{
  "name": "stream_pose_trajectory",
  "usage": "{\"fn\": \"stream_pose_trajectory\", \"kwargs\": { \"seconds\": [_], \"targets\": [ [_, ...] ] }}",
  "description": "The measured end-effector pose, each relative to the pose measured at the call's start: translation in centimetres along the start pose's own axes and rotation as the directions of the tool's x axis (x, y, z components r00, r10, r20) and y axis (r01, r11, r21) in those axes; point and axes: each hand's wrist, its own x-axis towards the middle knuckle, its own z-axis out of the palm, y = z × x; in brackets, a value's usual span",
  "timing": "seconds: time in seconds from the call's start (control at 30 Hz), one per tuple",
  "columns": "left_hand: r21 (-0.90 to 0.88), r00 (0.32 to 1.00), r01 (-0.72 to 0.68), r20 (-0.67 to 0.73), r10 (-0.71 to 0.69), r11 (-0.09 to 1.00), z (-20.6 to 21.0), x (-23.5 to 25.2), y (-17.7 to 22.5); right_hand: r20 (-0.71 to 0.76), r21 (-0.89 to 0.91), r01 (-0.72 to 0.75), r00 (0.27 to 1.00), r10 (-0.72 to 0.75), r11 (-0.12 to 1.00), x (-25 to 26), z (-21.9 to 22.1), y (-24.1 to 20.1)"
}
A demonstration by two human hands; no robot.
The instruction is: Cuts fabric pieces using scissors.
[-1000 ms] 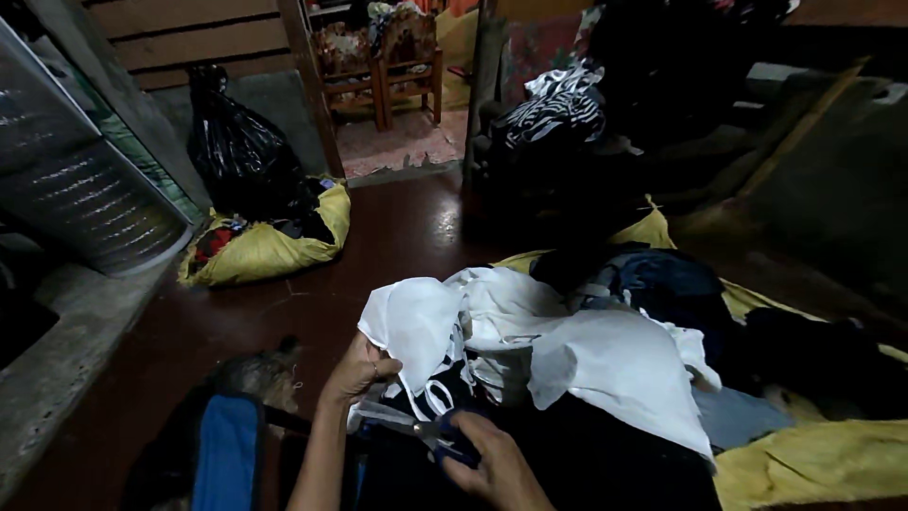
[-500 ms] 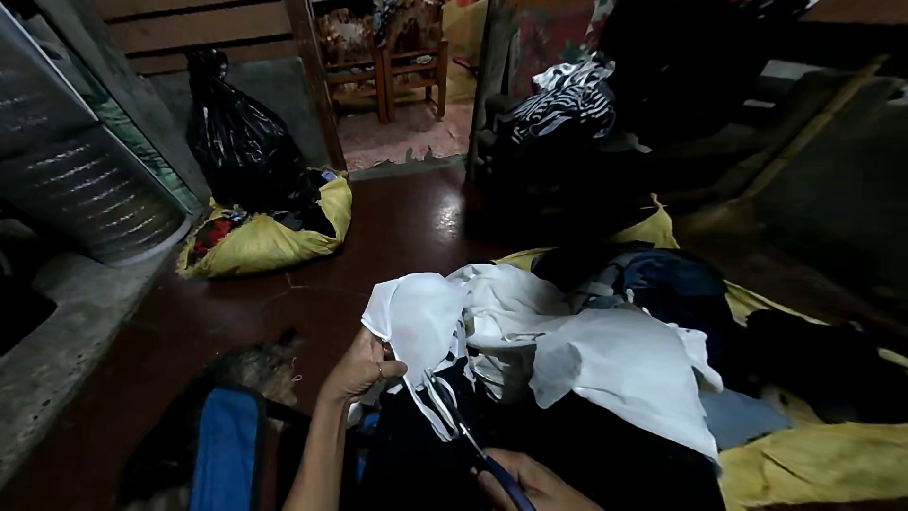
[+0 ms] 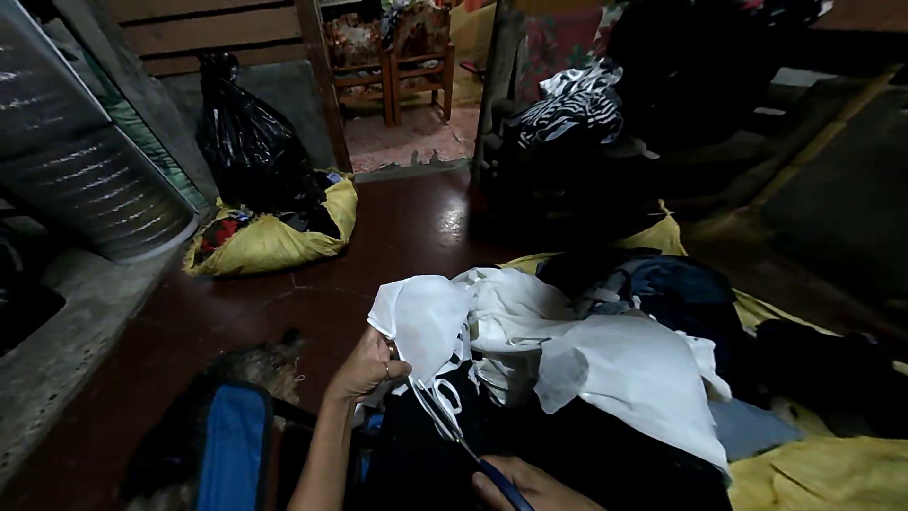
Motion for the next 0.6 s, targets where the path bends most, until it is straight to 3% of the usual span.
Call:
{"fn": "stream_pose_trajectory", "kwargs": {
  "seconds": [0.17,0.4,0.6],
  "targets": [
    [-0.022,1.0,0.009,-0.013,-0.009,1.0,0.26,0.0,0.15,-0.034,-0.004,0.0,0.999,0.0,1.0,0.15,0.18,0.23],
    [-0.022,0.999,0.004,-0.04,-0.005,1.0,0.39,-0.08,0.38,-0.038,-0.156,0.013,0.999,-0.019,0.988,-0.37,0.35,-0.25],
    [-0.028,0.999,0.013,-0.032,-0.014,1.0,0.3,-0.16,0.52,-0.043,-0.149,-0.001,0.999,-0.006,0.989,-0.05,0.18,-0.39]
  ]
}}
